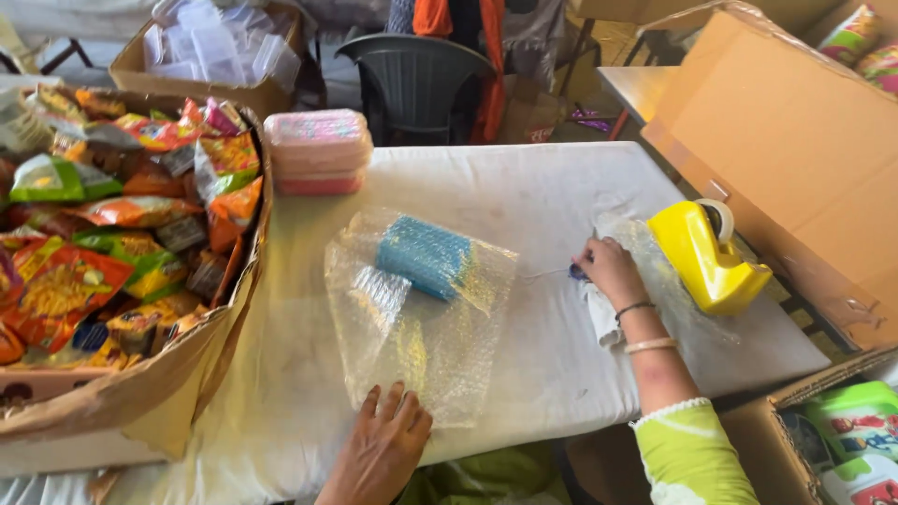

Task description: The recorder is wrapping a blue plastic container in bubble wrap and securing it with adhesive tape.

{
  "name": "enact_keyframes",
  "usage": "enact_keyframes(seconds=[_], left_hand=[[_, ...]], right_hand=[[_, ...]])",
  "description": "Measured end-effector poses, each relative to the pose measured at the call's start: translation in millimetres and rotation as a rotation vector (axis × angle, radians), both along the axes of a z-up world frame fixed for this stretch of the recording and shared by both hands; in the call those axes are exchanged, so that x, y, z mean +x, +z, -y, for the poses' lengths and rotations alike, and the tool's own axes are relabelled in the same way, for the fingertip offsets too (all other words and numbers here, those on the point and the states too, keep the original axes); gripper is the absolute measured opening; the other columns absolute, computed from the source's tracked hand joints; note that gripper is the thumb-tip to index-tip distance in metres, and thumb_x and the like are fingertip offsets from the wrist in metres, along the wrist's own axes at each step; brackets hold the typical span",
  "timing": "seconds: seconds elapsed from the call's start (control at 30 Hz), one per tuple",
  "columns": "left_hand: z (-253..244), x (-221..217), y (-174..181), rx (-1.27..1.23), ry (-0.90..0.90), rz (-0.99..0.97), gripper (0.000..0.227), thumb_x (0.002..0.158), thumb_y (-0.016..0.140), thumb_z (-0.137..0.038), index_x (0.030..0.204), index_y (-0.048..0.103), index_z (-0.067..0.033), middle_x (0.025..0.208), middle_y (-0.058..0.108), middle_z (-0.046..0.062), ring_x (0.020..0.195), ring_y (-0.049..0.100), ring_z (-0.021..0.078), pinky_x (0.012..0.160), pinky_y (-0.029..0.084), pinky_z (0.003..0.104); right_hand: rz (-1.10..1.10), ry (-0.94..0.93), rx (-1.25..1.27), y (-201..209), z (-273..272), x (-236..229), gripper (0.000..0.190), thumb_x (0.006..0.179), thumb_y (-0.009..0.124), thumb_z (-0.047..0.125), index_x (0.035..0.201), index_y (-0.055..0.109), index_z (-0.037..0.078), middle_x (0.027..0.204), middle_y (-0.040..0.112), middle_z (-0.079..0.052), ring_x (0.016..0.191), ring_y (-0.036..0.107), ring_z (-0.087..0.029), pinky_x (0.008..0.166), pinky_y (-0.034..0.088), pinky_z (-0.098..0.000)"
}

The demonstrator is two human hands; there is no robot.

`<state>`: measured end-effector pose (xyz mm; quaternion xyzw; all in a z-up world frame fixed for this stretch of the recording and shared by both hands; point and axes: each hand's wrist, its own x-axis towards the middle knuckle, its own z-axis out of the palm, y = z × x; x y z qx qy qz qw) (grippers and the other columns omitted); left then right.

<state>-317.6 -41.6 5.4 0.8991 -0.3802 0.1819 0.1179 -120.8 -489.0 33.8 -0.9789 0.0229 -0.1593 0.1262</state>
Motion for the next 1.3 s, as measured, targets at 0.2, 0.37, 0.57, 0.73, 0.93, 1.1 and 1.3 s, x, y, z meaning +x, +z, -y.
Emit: enact_keyframes(seconds=[0.2,0.37,0.57,0.73,0.93,1.1,1.3], left_hand=[[14.0,-6.6,36.3,-0.157,0.198,-0.366,0.047,0.099,0.057,-0.039,0.125,0.062,-0.0005,0.104,0.062,0.020,0.105,0.058,0.0384,0.099,0.040,0.058],[21.4,3.2,17.2,-0.166,0.347,-0.335,0.033,0.099,0.056,-0.037,0.110,0.061,-0.0067,0.108,0.060,0.014,0.109,0.056,0.0321,0.111,0.039,0.057],[19.3,3.7,21.6,-0.146,0.369,-0.238,0.072,0.084,0.061,-0.053,0.138,0.050,-0.0062,0.142,0.043,0.027,0.136,0.032,0.0533,0.106,0.022,0.072],[17.1,1.4,21.6,-0.069,0.391,-0.316,0.092,0.084,0.053,-0.069,0.149,0.039,-0.0056,0.155,0.027,0.033,0.145,0.015,0.0592,0.109,0.014,0.078],[15.4,0.7,20.1,-0.120,0.365,-0.235,0.101,0.079,0.053,-0.074,0.149,0.038,-0.0028,0.155,0.031,0.029,0.146,0.016,0.0559,0.111,0.009,0.079],[15.1,-0.3,26.3,-0.067,0.366,-0.292,0.100,0.080,0.052,-0.073,0.150,0.037,-0.0016,0.155,0.030,0.028,0.146,0.016,0.0560,0.112,0.008,0.079],[14.8,-0.8,27.3,-0.079,0.362,-0.270,0.099,0.081,0.052,-0.071,0.149,0.038,-0.0003,0.154,0.032,0.029,0.145,0.018,0.0568,0.111,0.010,0.079]], right_hand=[[-0.313,-0.107,-0.096,5.9,10.9,17.4,0.062,0.068,0.091,0.030,0.120,0.062,0.012,0.112,0.071,-0.017,0.109,0.065,-0.037,0.094,0.053,-0.0437],[-0.436,-0.134,-0.031,24.7,15.9,0.7,0.069,0.070,0.087,0.023,0.132,0.058,0.015,0.115,0.072,-0.017,0.108,0.068,-0.034,0.094,0.055,-0.0405],[-0.259,0.110,0.639,37.8,22.3,-42.6,0.057,0.081,0.071,-0.001,0.135,0.053,0.005,0.105,0.067,-0.009,0.092,0.069,-0.021,0.079,0.058,-0.0343],[-0.262,0.416,0.994,77.6,-35.2,-102.0,0.058,0.083,0.067,0.000,0.138,0.050,0.004,0.105,0.065,0.000,0.088,0.069,-0.011,0.084,0.062,-0.0294],[-0.876,0.465,0.670,55.2,-59.2,-148.1,0.051,0.087,0.072,0.021,0.135,0.058,0.007,0.089,0.074,-0.005,0.080,0.072,-0.011,0.073,0.062,-0.0277],[-1.036,0.640,0.695,40.8,-45.3,-153.7,0.065,0.095,0.066,0.061,0.119,0.065,0.000,0.092,0.064,-0.003,0.082,0.064,-0.009,0.074,0.052,-0.0241],[-1.176,0.609,0.773,44.0,-90.5,-141.8,0.051,0.091,0.074,0.042,0.118,0.068,0.000,0.095,0.069,-0.004,0.075,0.065,-0.008,0.070,0.055,-0.0233]])
